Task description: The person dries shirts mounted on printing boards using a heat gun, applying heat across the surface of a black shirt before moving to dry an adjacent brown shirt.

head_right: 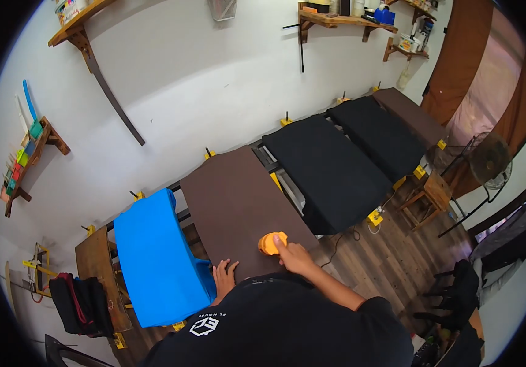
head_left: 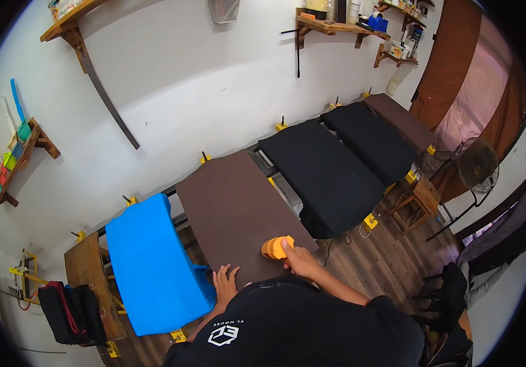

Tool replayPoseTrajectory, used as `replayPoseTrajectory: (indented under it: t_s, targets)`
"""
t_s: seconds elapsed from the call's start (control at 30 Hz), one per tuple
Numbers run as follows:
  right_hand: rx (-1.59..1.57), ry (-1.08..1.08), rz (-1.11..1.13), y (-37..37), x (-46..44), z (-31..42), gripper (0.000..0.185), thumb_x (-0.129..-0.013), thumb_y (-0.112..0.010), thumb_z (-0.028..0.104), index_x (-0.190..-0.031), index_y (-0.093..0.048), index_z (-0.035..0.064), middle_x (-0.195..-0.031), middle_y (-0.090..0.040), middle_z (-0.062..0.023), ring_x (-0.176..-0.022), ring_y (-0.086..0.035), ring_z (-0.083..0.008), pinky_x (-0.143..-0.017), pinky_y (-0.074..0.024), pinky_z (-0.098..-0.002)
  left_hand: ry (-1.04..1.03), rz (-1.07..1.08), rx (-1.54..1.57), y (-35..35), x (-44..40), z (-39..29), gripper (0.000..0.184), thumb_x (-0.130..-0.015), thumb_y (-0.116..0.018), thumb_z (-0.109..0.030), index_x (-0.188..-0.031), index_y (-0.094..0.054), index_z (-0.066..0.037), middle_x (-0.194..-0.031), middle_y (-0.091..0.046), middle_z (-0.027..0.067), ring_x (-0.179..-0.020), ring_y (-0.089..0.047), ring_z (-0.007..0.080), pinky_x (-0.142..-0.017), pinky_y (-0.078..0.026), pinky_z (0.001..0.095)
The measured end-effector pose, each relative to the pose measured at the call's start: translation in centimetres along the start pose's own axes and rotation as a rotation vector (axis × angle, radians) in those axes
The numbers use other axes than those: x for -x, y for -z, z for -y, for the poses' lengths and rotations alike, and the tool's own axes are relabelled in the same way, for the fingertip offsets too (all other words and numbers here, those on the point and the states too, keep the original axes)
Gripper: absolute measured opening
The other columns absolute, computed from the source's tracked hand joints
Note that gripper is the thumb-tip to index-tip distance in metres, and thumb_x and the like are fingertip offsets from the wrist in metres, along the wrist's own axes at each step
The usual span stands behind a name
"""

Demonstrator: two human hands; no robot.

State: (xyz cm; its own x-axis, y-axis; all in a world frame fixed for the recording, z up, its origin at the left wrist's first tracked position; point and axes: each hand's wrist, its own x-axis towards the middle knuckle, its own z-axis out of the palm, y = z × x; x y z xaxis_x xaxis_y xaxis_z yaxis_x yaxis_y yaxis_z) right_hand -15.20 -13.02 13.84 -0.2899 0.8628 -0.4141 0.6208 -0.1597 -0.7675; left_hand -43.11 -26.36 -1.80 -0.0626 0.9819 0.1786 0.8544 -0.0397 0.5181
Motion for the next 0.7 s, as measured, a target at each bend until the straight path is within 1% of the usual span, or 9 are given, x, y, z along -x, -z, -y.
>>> replayPoseTrajectory:
  t_s: [0.1,0.13,0.17,0.23,0.37,0.5,0.57,0.67,0.7]
  targets:
    - [-0.215,-0.189,0.01,0.9,0.0,0.2,0.105,-0.102,-0.024,0.085,-0.082,-0.071,-0.0064,-0.075,-0.072,-0.0205,-0.072,-0.074,-0.0358,-0.076,-0.0575,-0.0469,0.003,-0.006,0.025,0.5,0.0,-0.4,0.078,-0.093,-0.072,-0.065,-0.149,-0.059,-0.012,-0.155,-0.048,0.0189,-0.155,-0.035,0.0398,-0.13,-0.014,0.0621]
    - [-0.189,-0.179,-0.003,1.7,0.4,0.6,0.103,-0.103,-0.026,0.083,-0.089,-0.073,-0.0073,-0.085,-0.074,-0.0275,-0.084,-0.074,-0.0467,-0.088,-0.0554,-0.0534,-0.003,-0.011,0.029,0.7,0.0,-0.5,0.078,-0.093,-0.073,-0.064,-0.148,-0.059,-0.011,-0.154,-0.049,0.0192,-0.154,-0.036,0.0402,-0.13,-0.014,0.0622]
    - [-0.187,-0.178,-0.001,1.8,0.2,-0.1,0.103,-0.103,-0.026,0.083,-0.089,-0.073,-0.0073,-0.085,-0.074,-0.0275,-0.084,-0.074,-0.0467,-0.088,-0.0554,-0.0534,0.0,-0.012,0.029,0.6,-0.1,-0.6,0.078,-0.093,-0.073,-0.064,-0.148,-0.059,-0.011,-0.154,-0.049,0.0192,-0.154,-0.036,0.0402,-0.13,-0.014,0.0622]
    - [0.214,-0.055,-0.214,1.6,-0.4,-1.8,0.101,-0.104,-0.027,0.081,-0.097,-0.076,-0.0066,-0.092,-0.075,-0.0297,-0.094,-0.073,-0.0497,-0.09,-0.0547,-0.0565,-0.004,-0.021,0.054,0.6,-0.1,-0.5,0.077,-0.093,-0.074,-0.063,-0.148,-0.06,-0.011,-0.154,-0.049,0.0188,-0.154,-0.036,0.0406,-0.13,-0.014,0.0625]
    - [0.218,-0.097,-0.228,3.4,1.3,0.5,0.096,-0.106,-0.026,0.077,-0.109,-0.078,-0.0027,-0.105,-0.076,-0.0311,-0.111,-0.07,-0.05,-0.097,-0.0526,-0.0582,0.004,-0.028,0.054,1.1,-0.2,-1.1,0.076,-0.092,-0.075,-0.062,-0.147,-0.06,-0.011,-0.154,-0.049,0.0189,-0.154,-0.037,0.0409,-0.13,-0.015,0.063]
    - [0.006,-0.137,-0.115,2.8,0.0,-1.7,0.098,-0.105,-0.025,0.079,-0.1,-0.079,-0.0028,-0.097,-0.076,-0.0294,-0.104,-0.072,-0.0503,-0.094,-0.0532,-0.0572,-0.009,-0.032,0.034,1.2,0.0,-1.0,0.076,-0.091,-0.077,-0.06,-0.147,-0.061,-0.011,-0.154,-0.049,0.0186,-0.154,-0.037,0.0409,-0.129,-0.016,0.0634]
    - [0.238,-0.056,-0.219,1.2,-0.2,-1.3,0.1,-0.105,-0.023,0.08,-0.088,-0.078,-0.0026,-0.085,-0.076,-0.0252,-0.096,-0.073,-0.0469,-0.091,-0.0538,-0.0552,-0.01,-0.038,0.028,1.3,-0.2,-1.1,0.075,-0.091,-0.077,-0.06,-0.147,-0.061,-0.011,-0.154,-0.049,0.0185,-0.154,-0.037,0.041,-0.129,-0.017,0.0635]
    - [-0.194,-0.18,-0.035,0.9,0.2,0.4,0.102,-0.104,-0.023,0.082,-0.078,-0.076,-0.0017,-0.075,-0.074,-0.0216,-0.091,-0.075,-0.0434,-0.092,-0.0529,-0.0512,0.009,-0.04,0.06,1.4,-0.1,-1.3,0.075,-0.091,-0.077,-0.06,-0.146,-0.061,-0.012,-0.154,-0.05,0.0183,-0.153,-0.038,0.0413,-0.129,-0.017,0.0637]
    - [-0.087,-0.078,-0.044,0.2,-0.2,-0.3,0.101,-0.104,-0.024,0.083,-0.084,-0.073,-0.004,-0.073,-0.072,-0.017,-0.075,-0.07,-0.0324,-0.075,-0.0528,-0.0444,0.008,-0.046,0.058,1.3,-0.1,-1.3,0.075,-0.09,-0.078,-0.06,-0.146,-0.062,-0.012,-0.153,-0.051,0.0183,-0.153,-0.038,0.0415,-0.129,-0.018,0.0637]
